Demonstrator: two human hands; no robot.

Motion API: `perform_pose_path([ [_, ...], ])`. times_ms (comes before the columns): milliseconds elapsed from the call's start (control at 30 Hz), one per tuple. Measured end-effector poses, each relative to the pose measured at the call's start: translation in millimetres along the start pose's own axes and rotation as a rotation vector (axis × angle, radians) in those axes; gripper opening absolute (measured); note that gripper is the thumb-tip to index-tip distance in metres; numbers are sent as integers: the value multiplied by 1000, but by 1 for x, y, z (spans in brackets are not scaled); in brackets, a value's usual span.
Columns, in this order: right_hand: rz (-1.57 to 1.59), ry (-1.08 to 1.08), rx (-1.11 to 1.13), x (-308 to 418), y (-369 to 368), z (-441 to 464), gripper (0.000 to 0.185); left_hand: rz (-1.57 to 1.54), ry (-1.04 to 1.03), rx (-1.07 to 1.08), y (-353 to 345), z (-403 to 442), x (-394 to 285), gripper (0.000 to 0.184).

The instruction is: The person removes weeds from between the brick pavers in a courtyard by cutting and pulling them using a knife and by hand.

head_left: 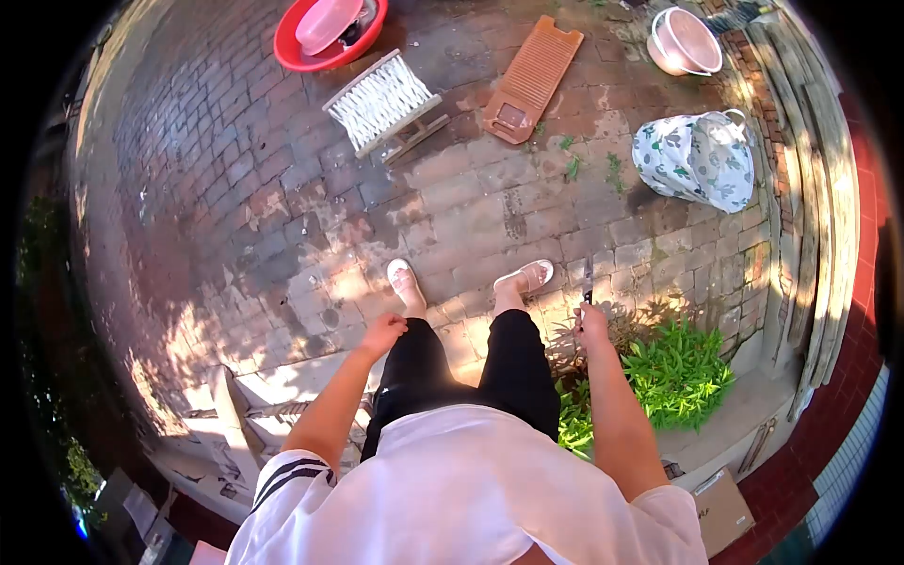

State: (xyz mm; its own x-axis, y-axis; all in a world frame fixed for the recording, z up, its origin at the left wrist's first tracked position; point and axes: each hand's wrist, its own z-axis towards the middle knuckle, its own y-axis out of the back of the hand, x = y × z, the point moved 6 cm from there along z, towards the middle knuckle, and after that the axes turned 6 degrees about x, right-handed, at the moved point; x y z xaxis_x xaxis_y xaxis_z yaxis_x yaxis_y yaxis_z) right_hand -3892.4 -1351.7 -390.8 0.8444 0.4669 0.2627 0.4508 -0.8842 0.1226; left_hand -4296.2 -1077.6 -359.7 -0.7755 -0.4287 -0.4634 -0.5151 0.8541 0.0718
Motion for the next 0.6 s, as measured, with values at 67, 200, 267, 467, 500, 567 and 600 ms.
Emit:
perform_pose_path([
  [67,-91,-37,0,-11,-50,-8,11,-214,119,-105,55,-21,66,24],
  [200,-321,-110,48,-50,-169,-24,10,-622,343,-378,168,-89,180,21],
  [267,-533,-68,196,-61,-255,-48,10,-756,341,-478,213,-117,240,21],
  [467,-1122,175,465,-84,-500,-137,11,-1033,297,-731,290,-200,329,19],
  [500,-1200,263,519,-84,-538,-166,11,-1081,307,-758,293,-205,342,18],
  [567,-1276,306,617,-81,-587,-195,10,-1179,308,-812,293,-219,344,16],
  [600,-1324,334,677,-77,-613,-210,10,-1201,299,-819,289,-222,348,16],
])
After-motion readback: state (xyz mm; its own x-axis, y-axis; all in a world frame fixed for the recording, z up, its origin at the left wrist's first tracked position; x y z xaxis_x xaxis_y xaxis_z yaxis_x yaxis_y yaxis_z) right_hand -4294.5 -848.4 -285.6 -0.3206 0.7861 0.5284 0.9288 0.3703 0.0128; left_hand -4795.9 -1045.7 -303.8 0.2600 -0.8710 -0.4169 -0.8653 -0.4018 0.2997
